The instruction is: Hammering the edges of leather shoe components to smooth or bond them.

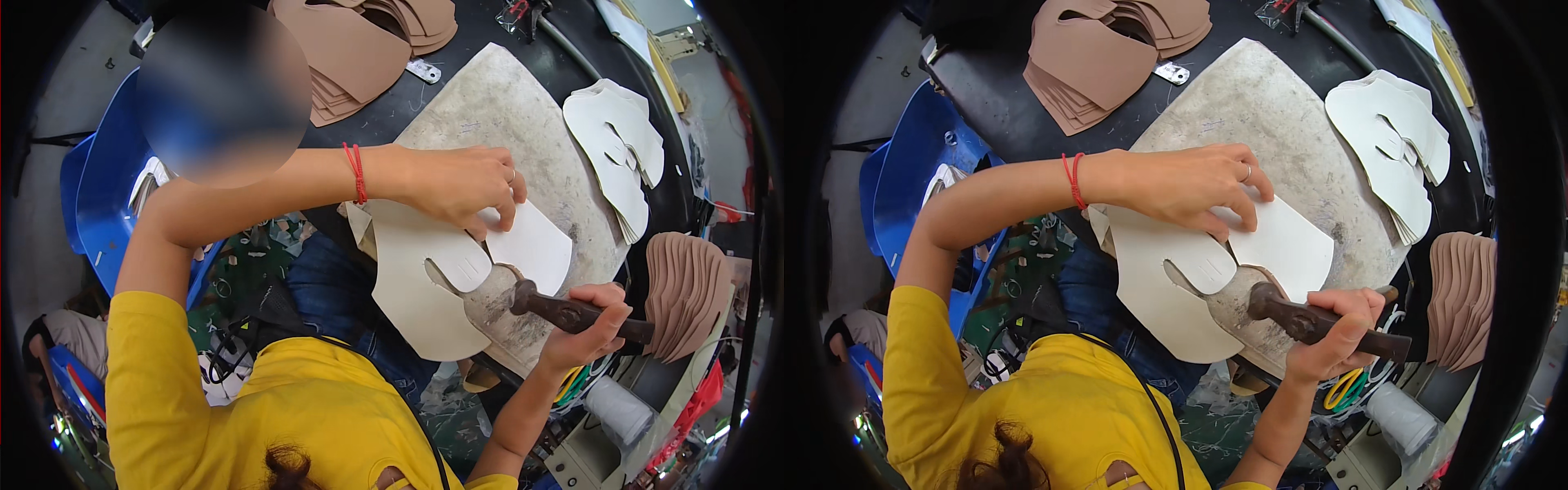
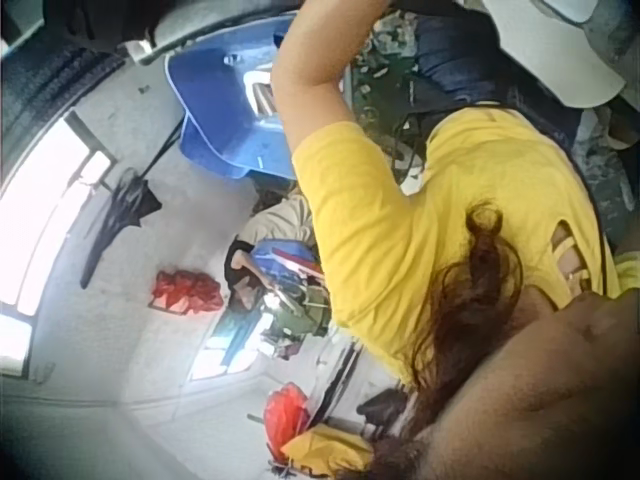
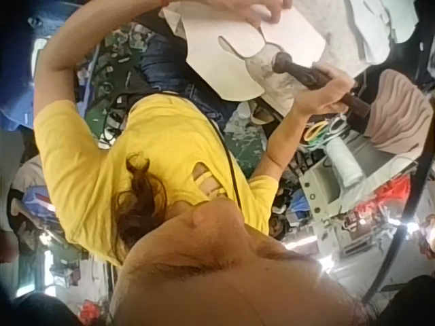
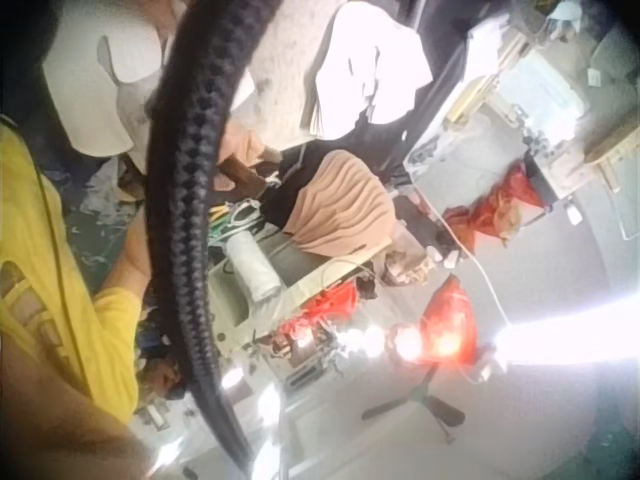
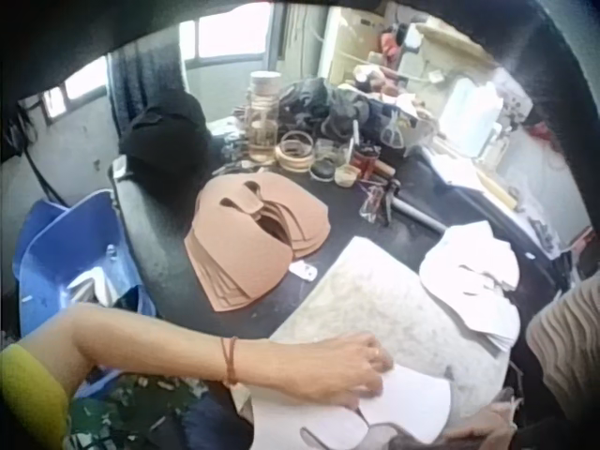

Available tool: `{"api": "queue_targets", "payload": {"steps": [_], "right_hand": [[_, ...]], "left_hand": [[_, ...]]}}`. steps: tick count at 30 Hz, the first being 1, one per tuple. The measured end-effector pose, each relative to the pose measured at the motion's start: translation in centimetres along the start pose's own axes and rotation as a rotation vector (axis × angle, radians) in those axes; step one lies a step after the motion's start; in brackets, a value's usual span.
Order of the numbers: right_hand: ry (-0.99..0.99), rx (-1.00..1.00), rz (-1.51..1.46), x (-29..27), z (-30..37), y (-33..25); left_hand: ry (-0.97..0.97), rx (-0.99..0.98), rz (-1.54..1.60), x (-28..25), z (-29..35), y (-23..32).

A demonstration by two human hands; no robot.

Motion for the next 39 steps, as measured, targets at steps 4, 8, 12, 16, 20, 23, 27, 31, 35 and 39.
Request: {"api": "queue_targets", "payload": {"steps": [4, 8, 12, 16, 20, 23, 27, 31, 35, 39], "right_hand": [[-0.049, -0.015, 0.031, 0.8, -0.2, -0.7], [-0.08, -0.048, 0.074, 1.5, 0.0, -1.0], [-0.126, -0.216, 0.19, 5.0, 0.4, 0.2], [-0.282, -0.21, 0.199, 4.7, -0.5, 0.2], [-0.179, 0.004, 0.062, 3.6, 0.0, 2.3], [-0.348, -0.136, 0.199, 7.1, -1.3, 0.5], [-0.444, -0.153, 0.112, 5.6, -1.2, -0.2], [-0.368, -0.263, 0.069, 5.5, -2.1, -1.1], [-0.297, -0.25, 0.126, 7.3, -2.0, 1.1], [-0.43, -0.124, -0.128, 5.5, -2.7, -0.3]], "left_hand": [[-0.153, 0.061, -0.14, 0.7, -0.6, 1.2], [-0.104, 0.104, -0.417, 1.8, -0.4, 2.0], [-0.044, -0.025, -0.263, 1.1, -1.2, 1.6], [-0.252, -0.235, -0.216, 0.7, -3.2, 0.9], [-0.32, -0.225, -0.183, 1.1, -4.4, 0.7], [0.259, 0.019, -0.222, -0.1, 0.5, 1.6], [-0.014, -0.08, -0.024, 0.3, -2.3, -0.2], [-0.266, -0.205, 0.105, 0.2, -4.0, -0.8], [0.159, 0.02, -0.437, 0.1, 0.4, 0.6], [-0.071, -0.229, -0.102, -0.8, -2.9, -1.3]]}}
Point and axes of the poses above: each hand's wrist, its own z-axis away from the middle knuckle, its own x-axis out of the palm, y = z × x, the point moved 5 cm from there along -z, towards the middle knuckle, and after that the axes turned 11 degrees about x, right-handed, at the moved point
